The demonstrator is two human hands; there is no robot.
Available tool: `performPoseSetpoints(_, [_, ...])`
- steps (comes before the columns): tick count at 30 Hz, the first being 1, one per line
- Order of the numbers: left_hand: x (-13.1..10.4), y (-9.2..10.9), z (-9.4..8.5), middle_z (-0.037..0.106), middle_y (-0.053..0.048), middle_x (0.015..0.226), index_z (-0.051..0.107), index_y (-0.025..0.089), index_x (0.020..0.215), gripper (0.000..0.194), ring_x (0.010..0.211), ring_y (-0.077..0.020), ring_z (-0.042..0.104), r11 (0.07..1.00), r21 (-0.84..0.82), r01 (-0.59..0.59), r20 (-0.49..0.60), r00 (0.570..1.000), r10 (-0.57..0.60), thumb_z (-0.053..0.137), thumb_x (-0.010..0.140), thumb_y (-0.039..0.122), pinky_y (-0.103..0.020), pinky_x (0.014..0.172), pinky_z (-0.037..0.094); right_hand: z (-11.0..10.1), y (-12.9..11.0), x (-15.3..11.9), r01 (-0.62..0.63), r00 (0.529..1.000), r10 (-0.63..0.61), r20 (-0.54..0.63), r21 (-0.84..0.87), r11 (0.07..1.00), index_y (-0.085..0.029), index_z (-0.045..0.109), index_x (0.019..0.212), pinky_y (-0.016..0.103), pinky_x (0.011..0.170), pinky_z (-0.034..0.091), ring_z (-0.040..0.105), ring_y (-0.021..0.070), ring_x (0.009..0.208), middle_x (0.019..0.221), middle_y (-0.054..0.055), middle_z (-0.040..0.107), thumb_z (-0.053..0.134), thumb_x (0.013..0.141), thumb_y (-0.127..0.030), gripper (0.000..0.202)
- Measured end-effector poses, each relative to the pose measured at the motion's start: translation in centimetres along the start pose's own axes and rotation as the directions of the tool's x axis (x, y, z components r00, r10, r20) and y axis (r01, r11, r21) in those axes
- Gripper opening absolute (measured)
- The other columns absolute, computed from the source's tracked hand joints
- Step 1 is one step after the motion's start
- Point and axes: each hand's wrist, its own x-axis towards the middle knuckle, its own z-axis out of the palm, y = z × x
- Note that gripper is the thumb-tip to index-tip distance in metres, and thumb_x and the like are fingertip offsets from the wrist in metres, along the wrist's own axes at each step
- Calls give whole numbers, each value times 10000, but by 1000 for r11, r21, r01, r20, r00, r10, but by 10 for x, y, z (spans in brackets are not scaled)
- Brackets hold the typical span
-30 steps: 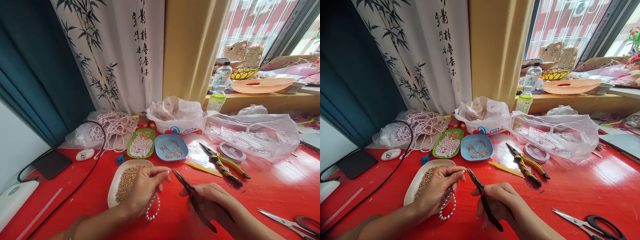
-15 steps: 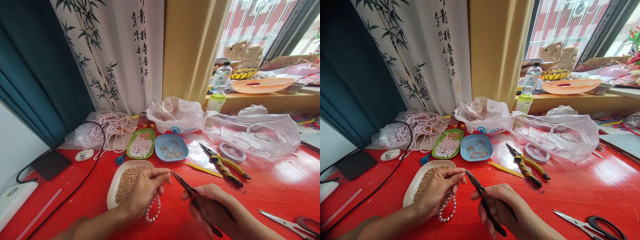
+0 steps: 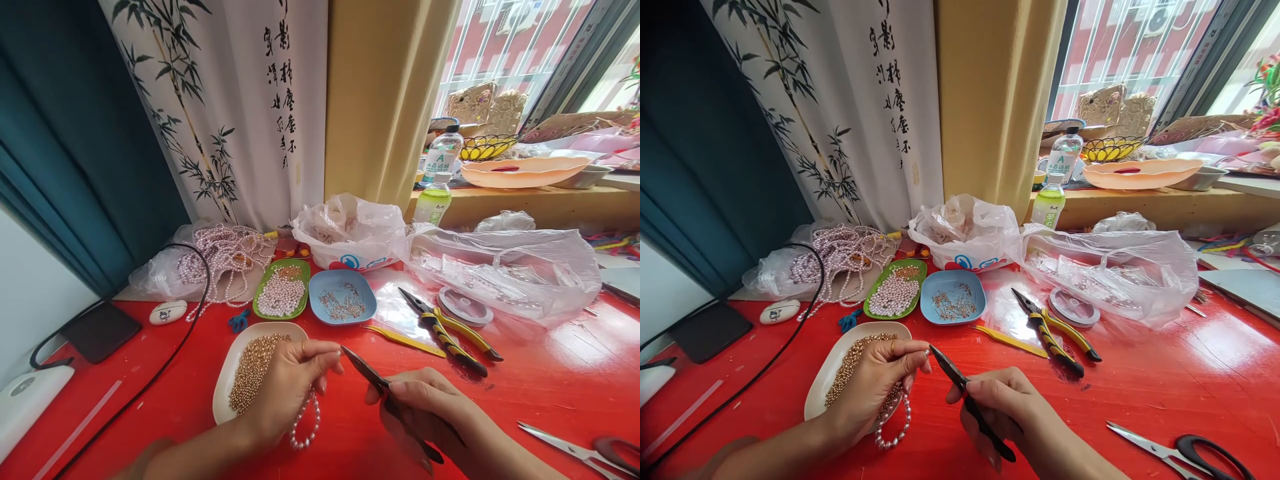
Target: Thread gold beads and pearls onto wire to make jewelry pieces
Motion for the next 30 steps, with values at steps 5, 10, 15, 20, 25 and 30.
performPoseSetpoints(5, [-2, 1, 0, 548, 13, 498, 700, 144, 645, 180, 419, -55, 360, 998, 58, -7, -2, 1000, 7, 666, 663, 319, -192, 435, 277, 1, 2, 0, 118, 989, -144, -40, -384, 916, -136, 587, 677, 234, 446, 270, 359, 91, 429, 482, -32, 407, 417, 822, -403, 348])
performPoseSetpoints(10, [-5, 1, 0, 460, 38, 413, 682, 135, 629, 224, 408, -58, 358, 994, 111, -2, 6, 1000, 1, 647, 686, 348, -193, 437, 263, -1, 12, -4, 258, 835, -550, 13, -893, 370, -161, 641, 913, 301, 559, 415, 544, 198, 607, 711, 88, 589, 410, 826, -277, 273])
performPoseSetpoints(15, [-5, 6, 2, 572, 15, 514, 657, 142, 713, 172, 390, -49, 374, 998, 64, 0, 11, 1000, -1, 667, 667, 308, -184, 406, 274, -5, 15, -5, 328, 803, -583, 124, -909, 259, -179, 637, 997, 295, 534, 473, 593, 209, 603, 752, 116, 640, 390, 850, -285, 306])
performPoseSetpoints(20, [-6, 10, 3, 617, 18, 566, 586, 158, 633, 120, 412, -56, 459, 996, 11, -87, 28, 996, 87, 695, 630, 208, -170, 426, 366, -6, 21, -11, 211, 807, -574, -141, -838, 502, -218, 669, 1006, 320, 748, 505, 611, 253, 881, 961, 119, 663, 471, 818, -435, 349])
performPoseSetpoints(25, [-9, 10, 1, 677, -26, 669, 706, 179, 685, 66, 607, -121, 592, 955, 194, -223, 5, 974, 226, 646, 685, 206, -201, 578, 484, -12, 30, -13, 208, 817, -553, -161, -812, 545, -218, 655, 1042, 313, 815, 497, 594, 245, 970, 1025, 106, 657, 520, 795, -426, 350])
performPoseSetpoints(30, [-12, 11, 1, 703, -27, 754, 725, 213, 726, 92, 718, -156, 635, 906, 265, -329, 60, 944, 325, 680, 656, 174, -208, 644, 517, -6, 23, -12, 311, 748, -664, -14, -875, 370, -225, 655, 1014, 262, 702, 534, 636, 212, 854, 945, 93, 678, 456, 836, -392, 315])
